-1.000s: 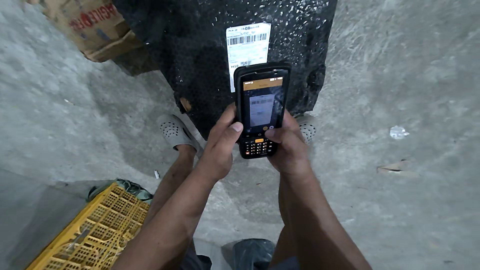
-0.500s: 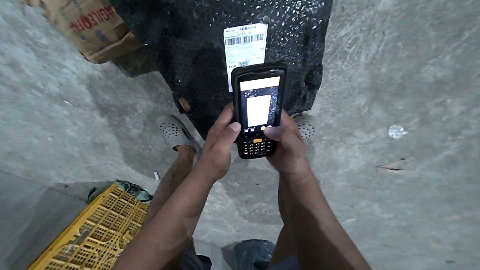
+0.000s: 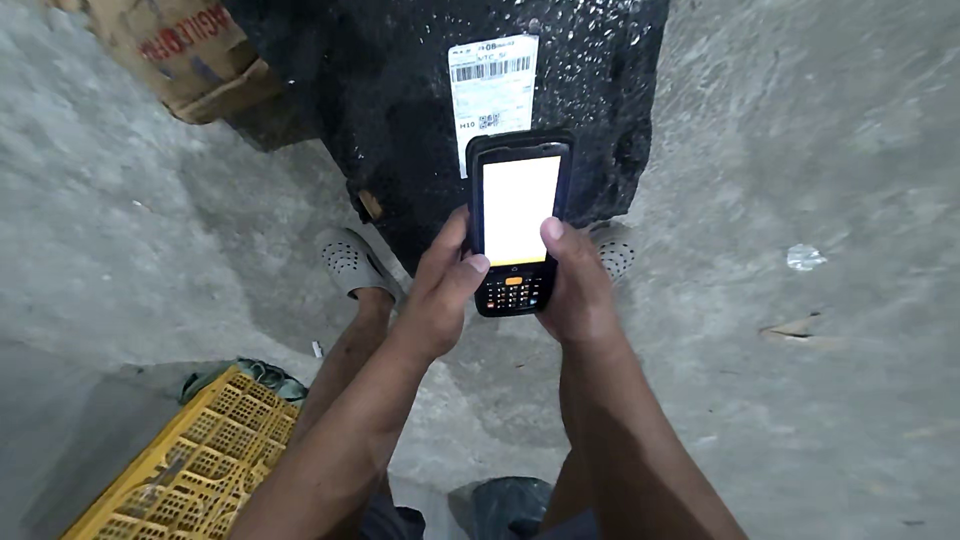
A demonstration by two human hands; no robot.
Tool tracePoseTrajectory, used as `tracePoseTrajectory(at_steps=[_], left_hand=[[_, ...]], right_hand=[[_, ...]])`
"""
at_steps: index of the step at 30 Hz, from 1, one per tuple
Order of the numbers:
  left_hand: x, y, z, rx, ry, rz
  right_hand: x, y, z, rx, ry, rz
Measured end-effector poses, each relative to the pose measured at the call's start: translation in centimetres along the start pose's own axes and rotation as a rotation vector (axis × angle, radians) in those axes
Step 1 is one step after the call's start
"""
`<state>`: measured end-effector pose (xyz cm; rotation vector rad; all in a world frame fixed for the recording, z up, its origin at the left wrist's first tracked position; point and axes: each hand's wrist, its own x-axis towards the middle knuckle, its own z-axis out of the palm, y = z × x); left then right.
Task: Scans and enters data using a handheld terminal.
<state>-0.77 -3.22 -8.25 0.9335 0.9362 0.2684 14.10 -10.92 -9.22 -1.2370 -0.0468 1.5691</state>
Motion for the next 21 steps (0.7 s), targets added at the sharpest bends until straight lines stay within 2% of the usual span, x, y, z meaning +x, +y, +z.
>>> tracePoseTrajectory(at_steps=[6,21], left_hand=[[-0.09,0.49,0.41,0.064,0.101,0.008],[-0.48,0.09,-0.15,0.024,0.114,-0.007]], right_hand=[[-0.06,0.15,0.19,0.030,-0.063,-0.023],[-0.05,0.78,-0.13,-0.006,-0.149,-0.016]])
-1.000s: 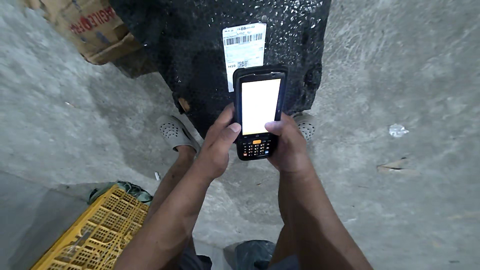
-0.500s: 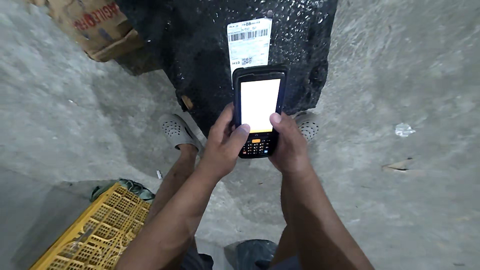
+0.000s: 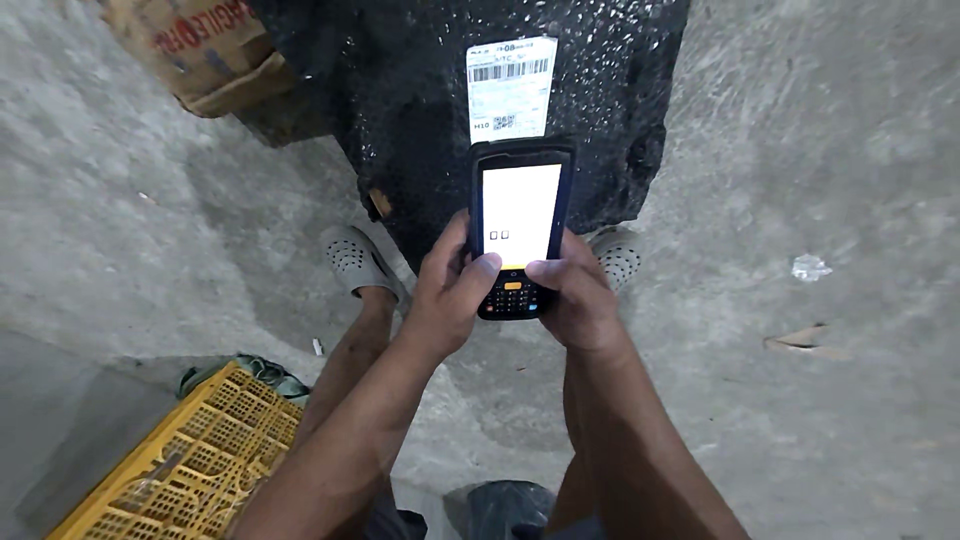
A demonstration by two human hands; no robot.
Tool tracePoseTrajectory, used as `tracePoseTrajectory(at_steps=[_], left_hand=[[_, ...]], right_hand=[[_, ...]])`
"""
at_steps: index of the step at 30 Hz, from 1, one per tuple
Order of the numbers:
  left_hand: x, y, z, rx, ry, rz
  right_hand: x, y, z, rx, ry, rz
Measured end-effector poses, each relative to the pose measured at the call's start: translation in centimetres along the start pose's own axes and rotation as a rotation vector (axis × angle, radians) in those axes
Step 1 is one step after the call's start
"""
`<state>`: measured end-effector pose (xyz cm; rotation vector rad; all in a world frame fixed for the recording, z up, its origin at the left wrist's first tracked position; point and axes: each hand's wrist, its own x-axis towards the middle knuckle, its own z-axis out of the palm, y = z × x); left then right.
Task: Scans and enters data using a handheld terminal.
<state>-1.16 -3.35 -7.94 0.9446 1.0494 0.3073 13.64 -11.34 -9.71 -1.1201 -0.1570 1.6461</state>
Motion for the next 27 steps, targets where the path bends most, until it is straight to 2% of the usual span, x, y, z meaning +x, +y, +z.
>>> tracePoseTrajectory(at_steps=[5,15,27], left_hand=[[-0.09,-0.31,-0.25,-0.009,0.001,0.038],[-0.24,-0.17,-0.01,-0.009,0.080,0.002],[-0.12,-0.77,-0.54,-0.029,0.049,-0.009]], right_hand=[[0.03,0.31,0.12,0.014,-0.010,-0.002],[0.08,0.61,0.26,-0.031,-0.028,-0.003],[0.24,0.25,0.41,-0.049,0.006,0.059]])
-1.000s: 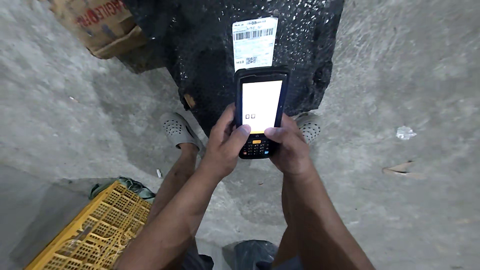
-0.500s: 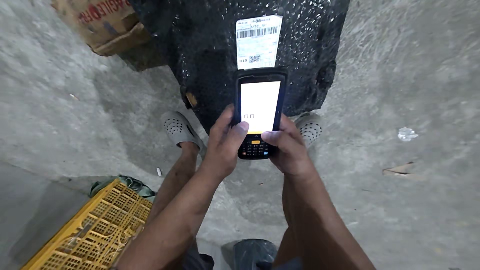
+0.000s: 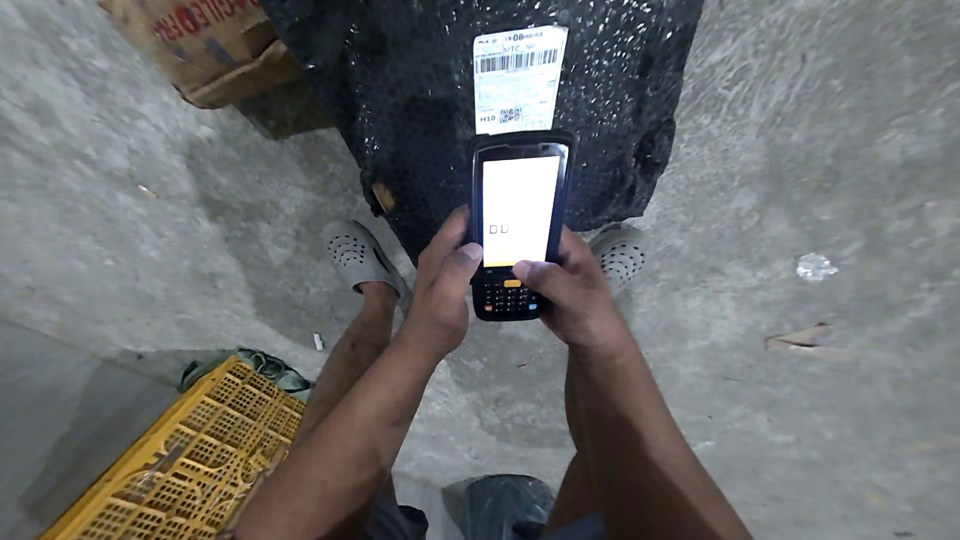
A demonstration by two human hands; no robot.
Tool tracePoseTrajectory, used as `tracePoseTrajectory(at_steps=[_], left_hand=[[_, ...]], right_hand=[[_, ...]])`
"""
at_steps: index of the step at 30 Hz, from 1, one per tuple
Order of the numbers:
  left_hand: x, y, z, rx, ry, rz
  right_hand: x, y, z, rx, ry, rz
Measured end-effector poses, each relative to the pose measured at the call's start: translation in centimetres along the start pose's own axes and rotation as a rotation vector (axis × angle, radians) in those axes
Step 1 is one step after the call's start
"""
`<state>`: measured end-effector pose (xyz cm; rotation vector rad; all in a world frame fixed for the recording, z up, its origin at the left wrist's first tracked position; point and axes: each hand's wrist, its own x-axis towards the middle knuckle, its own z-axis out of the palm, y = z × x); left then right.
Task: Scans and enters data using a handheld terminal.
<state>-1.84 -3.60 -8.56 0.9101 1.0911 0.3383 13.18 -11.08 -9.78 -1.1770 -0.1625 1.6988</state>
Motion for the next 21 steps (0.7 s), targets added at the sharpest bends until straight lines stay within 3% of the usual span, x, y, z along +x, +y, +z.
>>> tracePoseTrajectory(at_steps=[21], left_hand=[[0.55,-0.12,-0.43,0.007,-0.086,0.034]], right_hand=[[0.24,0.22,-0.30,0.033,-0.007,0.000]])
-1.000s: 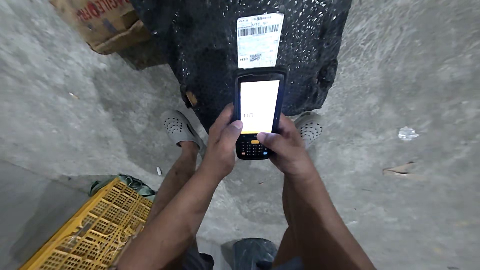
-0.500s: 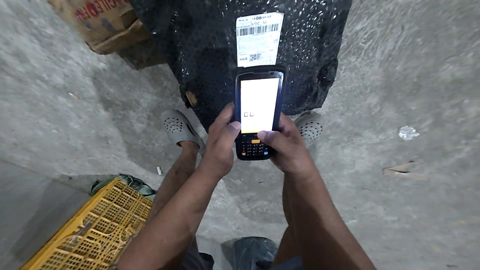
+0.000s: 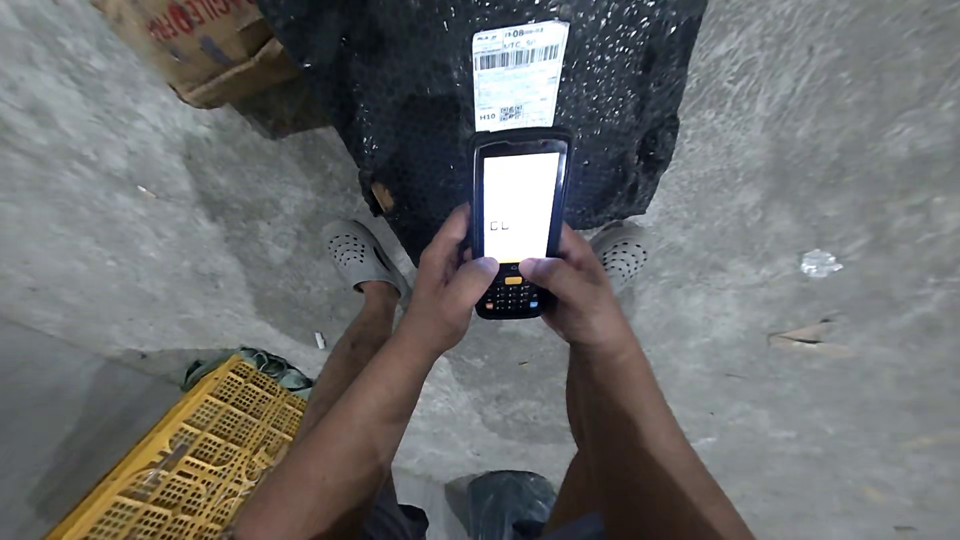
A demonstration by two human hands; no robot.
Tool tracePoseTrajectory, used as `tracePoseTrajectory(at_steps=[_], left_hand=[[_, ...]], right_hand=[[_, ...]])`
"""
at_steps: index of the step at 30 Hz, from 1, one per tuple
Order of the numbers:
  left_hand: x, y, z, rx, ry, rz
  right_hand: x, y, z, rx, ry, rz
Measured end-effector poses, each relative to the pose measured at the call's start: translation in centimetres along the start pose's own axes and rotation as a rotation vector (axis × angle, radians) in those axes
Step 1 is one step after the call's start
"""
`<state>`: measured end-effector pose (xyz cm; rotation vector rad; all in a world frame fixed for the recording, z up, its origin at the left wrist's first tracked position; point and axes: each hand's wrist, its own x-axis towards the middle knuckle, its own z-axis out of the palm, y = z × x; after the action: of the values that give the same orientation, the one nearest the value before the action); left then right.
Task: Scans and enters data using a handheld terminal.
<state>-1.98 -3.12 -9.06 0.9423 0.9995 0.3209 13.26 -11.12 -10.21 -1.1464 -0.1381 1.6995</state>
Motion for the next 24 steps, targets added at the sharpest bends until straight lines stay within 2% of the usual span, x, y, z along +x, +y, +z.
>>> tracePoseTrajectory(at_steps=[4,8,16,24], left_hand=[[0.02,0.04,-0.04,0.009,-0.006,-0.008],[0.02,0.68,0.24,0.048,0.042,-0.091],[0.14,0.32,-0.20,0.015,-0.019,-0.063],[0.19,0.45,-0.15,0.023,-0.007,-0.084]], right_hand=[[0.08,0.10,-0.03,0.018,-0.005,-0.001],[0.12,0.11,-0.05,0.024,0.007,0.009],[0.19,0.30,-0.12,0.031,0.014,0.018],[0.36,-0.19,0.36,0.002,0.054,0.025]])
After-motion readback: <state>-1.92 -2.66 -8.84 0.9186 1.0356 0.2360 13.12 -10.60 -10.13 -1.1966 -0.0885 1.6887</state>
